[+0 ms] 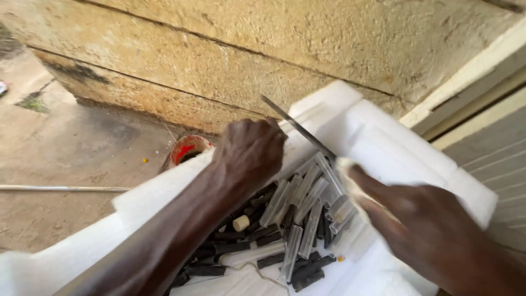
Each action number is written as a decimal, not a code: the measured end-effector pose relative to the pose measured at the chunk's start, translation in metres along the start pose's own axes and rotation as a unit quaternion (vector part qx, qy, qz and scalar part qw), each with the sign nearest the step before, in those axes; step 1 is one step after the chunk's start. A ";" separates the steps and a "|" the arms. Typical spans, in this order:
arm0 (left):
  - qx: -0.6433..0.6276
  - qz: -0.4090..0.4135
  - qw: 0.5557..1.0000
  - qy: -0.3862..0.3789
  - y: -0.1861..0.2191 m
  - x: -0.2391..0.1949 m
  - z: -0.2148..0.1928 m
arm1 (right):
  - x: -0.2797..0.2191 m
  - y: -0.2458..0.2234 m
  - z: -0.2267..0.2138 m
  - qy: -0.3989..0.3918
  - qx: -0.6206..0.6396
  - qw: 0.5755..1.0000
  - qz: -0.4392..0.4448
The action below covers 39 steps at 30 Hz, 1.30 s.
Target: Cutting small plastic tubes into shorter segments using a handheld hacksaw blade.
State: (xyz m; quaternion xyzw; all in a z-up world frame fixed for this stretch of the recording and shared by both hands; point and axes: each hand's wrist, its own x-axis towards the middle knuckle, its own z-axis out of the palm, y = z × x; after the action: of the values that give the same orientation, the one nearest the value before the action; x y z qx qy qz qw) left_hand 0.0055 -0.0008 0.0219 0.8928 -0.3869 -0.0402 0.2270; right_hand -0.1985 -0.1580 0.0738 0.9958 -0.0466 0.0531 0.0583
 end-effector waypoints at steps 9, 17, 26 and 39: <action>0.050 0.055 0.997 -0.007 0.002 -0.006 0.005 | -0.059 0.014 -0.022 0.065 0.073 0.994 0.040; 0.067 0.080 0.994 0.018 -0.003 0.001 -0.003 | -0.052 0.037 -0.021 -0.009 0.115 0.989 -0.094; -0.175 -0.130 0.972 -0.088 -0.003 -0.059 -0.147 | -0.046 0.068 -0.014 -0.086 0.160 0.952 -0.245; -0.202 -0.201 0.904 -0.320 0.011 -0.137 -0.118 | 0.015 -0.018 -0.025 0.136 0.154 0.965 -0.162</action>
State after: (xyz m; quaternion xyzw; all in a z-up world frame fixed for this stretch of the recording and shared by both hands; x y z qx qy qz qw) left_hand -0.0681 0.1343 0.1182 0.8260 -0.2344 -0.4456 0.2535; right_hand -0.1840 -0.1386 0.0980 0.9704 0.1324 0.1847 -0.0818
